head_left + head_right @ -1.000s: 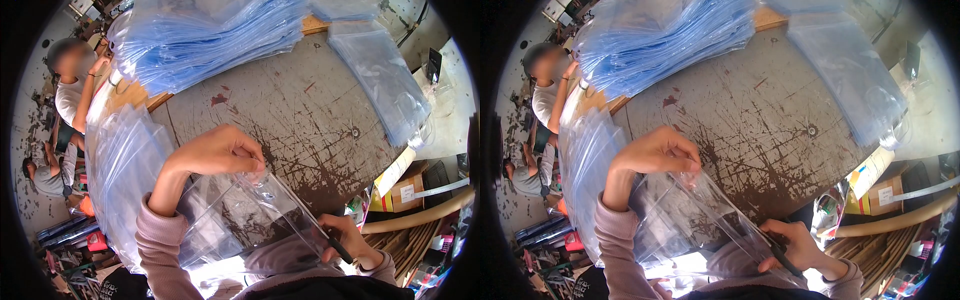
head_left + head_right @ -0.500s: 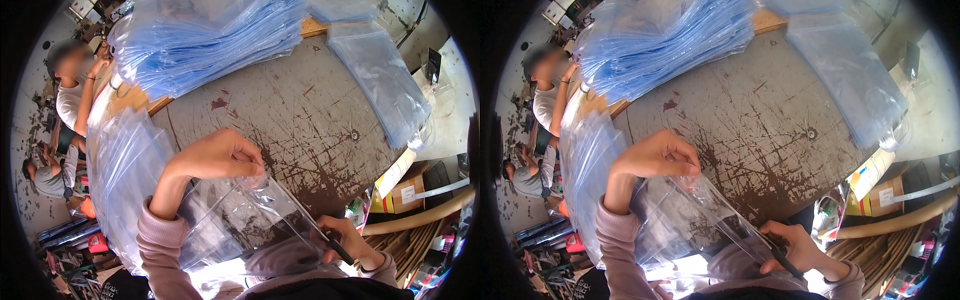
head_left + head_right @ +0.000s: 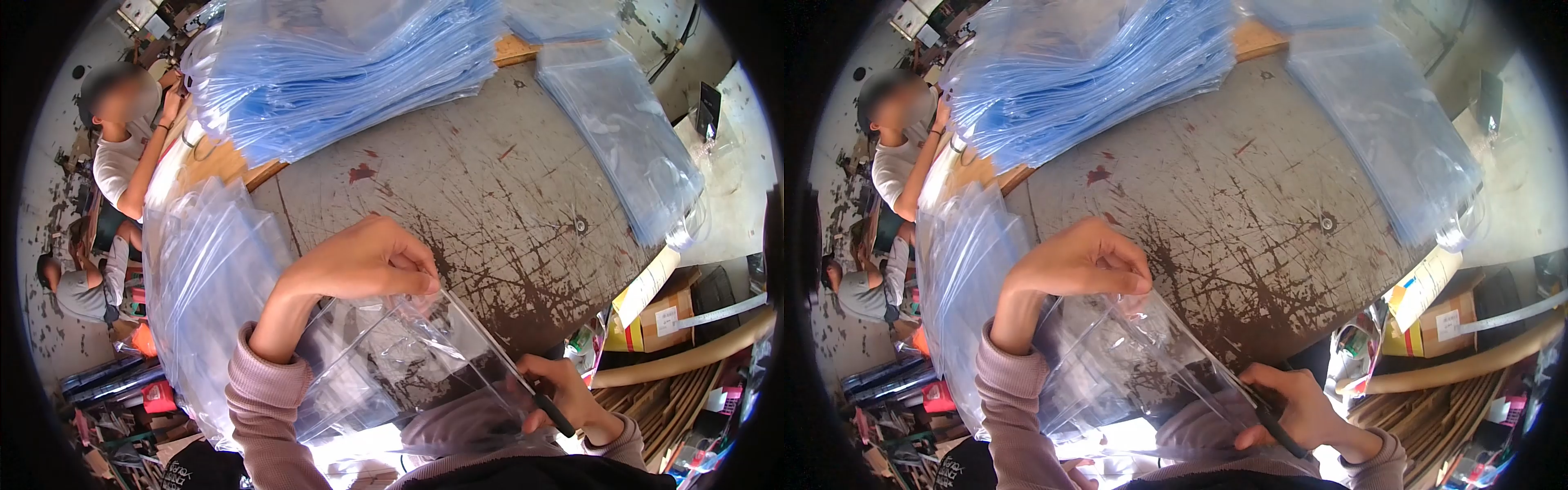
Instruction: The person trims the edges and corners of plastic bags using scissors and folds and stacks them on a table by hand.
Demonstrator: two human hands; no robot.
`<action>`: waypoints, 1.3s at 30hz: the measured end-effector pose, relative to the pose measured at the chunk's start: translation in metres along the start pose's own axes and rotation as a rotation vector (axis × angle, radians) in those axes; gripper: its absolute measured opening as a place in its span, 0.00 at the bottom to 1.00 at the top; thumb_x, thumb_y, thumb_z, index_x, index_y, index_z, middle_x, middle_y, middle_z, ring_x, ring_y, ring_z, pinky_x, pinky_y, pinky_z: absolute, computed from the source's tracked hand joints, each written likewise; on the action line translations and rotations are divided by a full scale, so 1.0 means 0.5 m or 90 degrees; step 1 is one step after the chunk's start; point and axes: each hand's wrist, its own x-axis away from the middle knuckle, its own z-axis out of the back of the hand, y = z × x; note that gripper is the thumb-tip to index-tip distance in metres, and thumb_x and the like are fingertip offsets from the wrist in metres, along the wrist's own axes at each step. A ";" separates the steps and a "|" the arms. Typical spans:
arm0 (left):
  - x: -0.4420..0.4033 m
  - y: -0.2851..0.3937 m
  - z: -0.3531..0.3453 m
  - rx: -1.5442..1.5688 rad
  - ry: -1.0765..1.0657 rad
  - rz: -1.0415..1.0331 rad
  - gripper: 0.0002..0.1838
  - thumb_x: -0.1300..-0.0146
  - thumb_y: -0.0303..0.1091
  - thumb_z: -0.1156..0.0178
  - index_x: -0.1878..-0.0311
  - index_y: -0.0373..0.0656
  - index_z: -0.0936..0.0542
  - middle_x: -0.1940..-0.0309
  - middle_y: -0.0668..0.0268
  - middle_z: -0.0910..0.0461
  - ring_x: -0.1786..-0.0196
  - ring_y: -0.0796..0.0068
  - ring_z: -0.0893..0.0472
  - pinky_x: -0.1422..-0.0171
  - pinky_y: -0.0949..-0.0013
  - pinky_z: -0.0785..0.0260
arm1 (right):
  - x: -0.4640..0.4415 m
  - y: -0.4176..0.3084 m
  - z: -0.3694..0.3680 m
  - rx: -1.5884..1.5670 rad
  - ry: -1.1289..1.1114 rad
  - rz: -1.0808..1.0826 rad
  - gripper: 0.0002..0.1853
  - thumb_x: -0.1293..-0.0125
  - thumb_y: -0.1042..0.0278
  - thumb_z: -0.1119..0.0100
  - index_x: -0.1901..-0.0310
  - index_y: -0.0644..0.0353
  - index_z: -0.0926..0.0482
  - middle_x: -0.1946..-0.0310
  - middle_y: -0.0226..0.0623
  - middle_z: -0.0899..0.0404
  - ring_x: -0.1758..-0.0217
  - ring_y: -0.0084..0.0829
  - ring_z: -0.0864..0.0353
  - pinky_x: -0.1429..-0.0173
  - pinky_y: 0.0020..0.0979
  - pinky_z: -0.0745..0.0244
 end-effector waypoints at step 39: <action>0.003 -0.017 0.022 0.074 -0.138 -0.212 0.11 0.42 0.29 0.38 0.58 0.36 0.23 0.63 0.63 0.19 0.59 0.76 0.19 0.56 0.74 0.28 | -0.052 -0.048 0.040 0.691 0.504 0.152 0.31 0.50 0.69 0.36 0.42 0.64 0.33 0.58 0.50 0.35 0.55 0.47 0.34 0.54 0.39 0.34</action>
